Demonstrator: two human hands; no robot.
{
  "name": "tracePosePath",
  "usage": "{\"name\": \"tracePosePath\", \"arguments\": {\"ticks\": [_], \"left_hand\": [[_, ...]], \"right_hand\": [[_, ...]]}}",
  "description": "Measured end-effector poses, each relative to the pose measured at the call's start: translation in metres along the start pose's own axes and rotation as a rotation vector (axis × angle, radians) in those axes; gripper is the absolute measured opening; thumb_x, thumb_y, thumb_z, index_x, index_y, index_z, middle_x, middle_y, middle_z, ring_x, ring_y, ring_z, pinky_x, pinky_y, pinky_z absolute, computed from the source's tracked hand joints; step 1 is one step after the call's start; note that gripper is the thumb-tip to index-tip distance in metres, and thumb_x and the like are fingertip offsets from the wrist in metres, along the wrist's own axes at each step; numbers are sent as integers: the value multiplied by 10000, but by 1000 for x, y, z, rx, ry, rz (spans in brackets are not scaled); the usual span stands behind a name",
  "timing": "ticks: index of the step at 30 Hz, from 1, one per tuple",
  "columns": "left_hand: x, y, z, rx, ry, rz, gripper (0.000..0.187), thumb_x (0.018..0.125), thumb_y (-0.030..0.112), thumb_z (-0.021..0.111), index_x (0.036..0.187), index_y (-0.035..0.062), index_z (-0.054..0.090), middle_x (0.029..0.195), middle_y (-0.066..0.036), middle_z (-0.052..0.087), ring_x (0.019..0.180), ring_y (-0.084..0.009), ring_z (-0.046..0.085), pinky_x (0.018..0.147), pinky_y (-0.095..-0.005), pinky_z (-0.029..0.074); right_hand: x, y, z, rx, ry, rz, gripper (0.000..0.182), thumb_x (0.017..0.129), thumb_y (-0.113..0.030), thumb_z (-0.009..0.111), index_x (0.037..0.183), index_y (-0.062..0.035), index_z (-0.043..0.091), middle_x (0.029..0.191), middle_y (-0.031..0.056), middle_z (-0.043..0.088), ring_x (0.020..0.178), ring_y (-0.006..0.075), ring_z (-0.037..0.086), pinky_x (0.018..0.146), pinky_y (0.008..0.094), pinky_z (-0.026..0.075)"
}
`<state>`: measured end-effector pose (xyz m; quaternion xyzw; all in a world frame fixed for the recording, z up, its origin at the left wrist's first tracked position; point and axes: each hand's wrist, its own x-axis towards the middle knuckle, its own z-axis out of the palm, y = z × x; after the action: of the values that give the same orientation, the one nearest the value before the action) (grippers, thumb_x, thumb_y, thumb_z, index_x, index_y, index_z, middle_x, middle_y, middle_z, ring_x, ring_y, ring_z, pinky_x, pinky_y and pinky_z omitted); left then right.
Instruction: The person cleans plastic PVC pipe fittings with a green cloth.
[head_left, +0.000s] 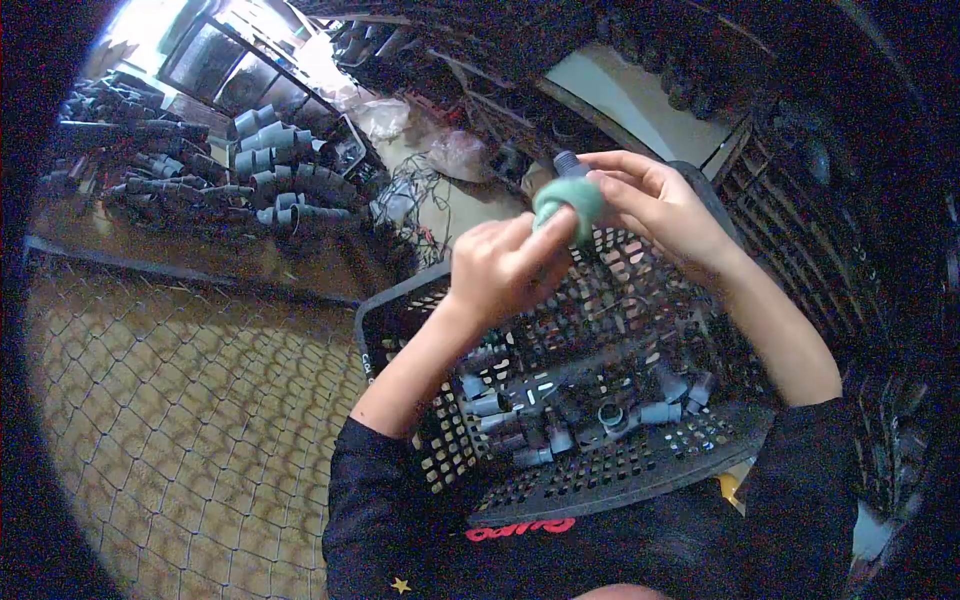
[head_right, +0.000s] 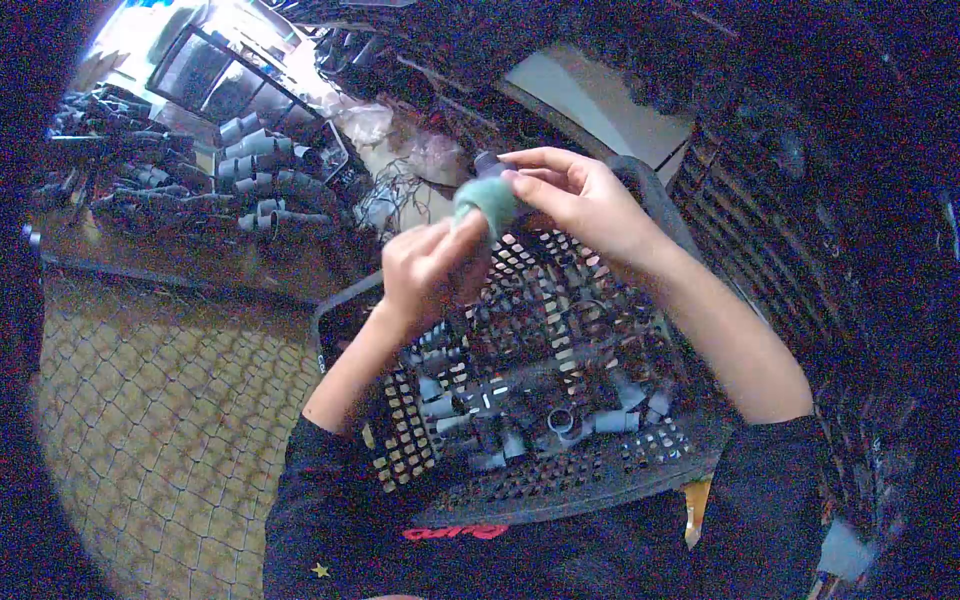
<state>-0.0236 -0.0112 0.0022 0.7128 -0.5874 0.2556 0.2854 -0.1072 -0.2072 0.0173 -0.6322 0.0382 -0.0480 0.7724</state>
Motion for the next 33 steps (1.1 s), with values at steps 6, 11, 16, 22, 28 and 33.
{"name": "tracePosePath", "arguments": {"ticks": [6,11,16,22,28,33], "left_hand": [[5,-9,-7,76,-113,-46,347,721,108,700,1054,97,605,696,-59,598,543,-242,596,494,-354,468],[3,0,-4,2,-118,56,390,703,141,714,1078,114,609,721,-44,608,552,-213,597,491,-333,457],[3,-8,-4,112,-89,20,369,727,233,692,1087,204,617,647,17,511,539,-164,578,486,-309,453],[-4,10,1,135,-130,153,345,691,253,715,1025,210,641,677,22,528,556,-147,572,494,-305,429],[2,7,3,19,-98,19,373,716,254,715,1075,226,618,675,38,533,542,-148,577,475,-288,401],[5,8,-1,143,-127,135,372,732,272,696,1092,227,617,652,41,509,532,-137,568,486,-294,414]], "right_hand": [[-1,-8,5,73,-27,-29,303,984,-209,526,1240,-62,594,1032,10,664,908,75,619,814,237,515],[1,-5,3,81,-31,27,302,970,-227,562,1208,-46,605,1051,39,669,939,96,630,835,255,516],[1,-5,-1,25,-5,38,333,943,-261,612,1184,-31,602,1000,55,678,913,95,637,794,242,515],[0,-8,2,106,-38,71,336,934,-301,625,1122,-24,603,951,46,682,862,81,632,757,223,508],[1,-7,-3,52,15,66,380,905,-368,660,1059,-25,598,902,17,668,785,52,614,681,204,487],[3,-1,-7,49,22,49,390,887,-374,681,1069,-37,608,884,-4,647,786,53,602,686,209,514]]}}
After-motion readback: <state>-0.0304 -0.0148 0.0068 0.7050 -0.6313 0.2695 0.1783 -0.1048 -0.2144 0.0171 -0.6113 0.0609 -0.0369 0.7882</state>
